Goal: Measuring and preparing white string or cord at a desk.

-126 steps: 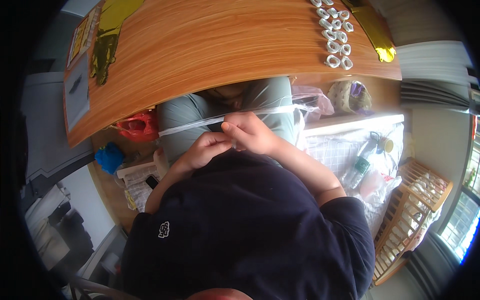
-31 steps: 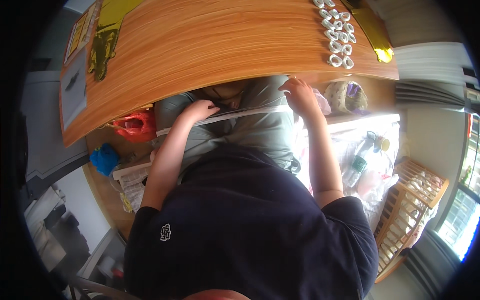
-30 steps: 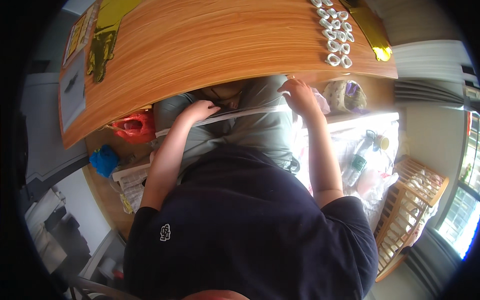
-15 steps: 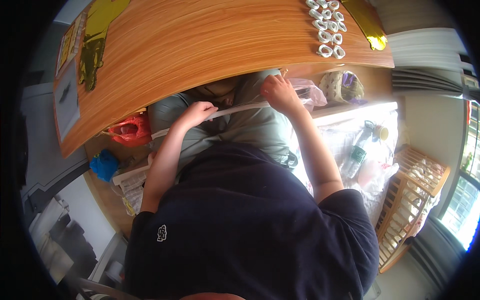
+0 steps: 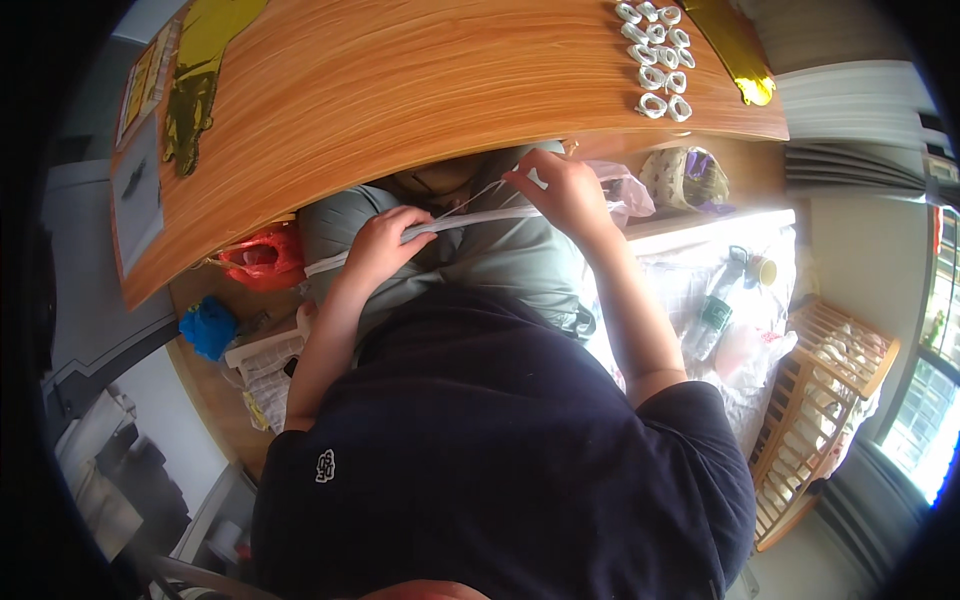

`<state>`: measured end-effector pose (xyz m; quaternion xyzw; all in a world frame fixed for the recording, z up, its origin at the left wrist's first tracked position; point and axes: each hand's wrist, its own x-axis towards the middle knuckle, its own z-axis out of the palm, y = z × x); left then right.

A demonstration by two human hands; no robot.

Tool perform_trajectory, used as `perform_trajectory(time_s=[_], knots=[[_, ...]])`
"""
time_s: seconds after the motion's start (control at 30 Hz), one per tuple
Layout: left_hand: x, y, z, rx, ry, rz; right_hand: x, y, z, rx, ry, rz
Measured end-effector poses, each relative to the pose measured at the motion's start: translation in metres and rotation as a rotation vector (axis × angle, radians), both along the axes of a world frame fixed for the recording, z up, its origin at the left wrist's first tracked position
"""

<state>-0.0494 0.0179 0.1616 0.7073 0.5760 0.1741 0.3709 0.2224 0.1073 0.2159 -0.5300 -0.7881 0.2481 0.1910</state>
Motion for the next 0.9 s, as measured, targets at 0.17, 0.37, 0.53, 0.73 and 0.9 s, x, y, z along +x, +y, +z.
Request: perform_trajectory(time_s=[0.17, 0.37, 0.53, 0.73, 0.9], knots=[[0.026, 0.009, 0.049, 0.357, -0.167, 0.036, -0.007, -0.010, 0.057, -0.220, 0.183, 0.149], [0.050, 0.024, 0.100, 0.471, -0.312, -0.029, -0.021, -0.006, 0.086, -0.137, 0.210, 0.449], [0.041, 0.028, 0.110, 0.197, -0.535, 0.119, -0.040, 0.005, 0.112, -0.157, 0.135, 0.541], [0.021, 0.019, 0.117, 0.236, -0.376, 0.195, -0.045, 0.011, 0.136, -0.167, 0.225, 0.609], [-0.009, -0.002, 0.080, 0.064, -0.465, 0.353, -0.030, 0.012, 0.160, -0.247, 0.637, 0.452]])
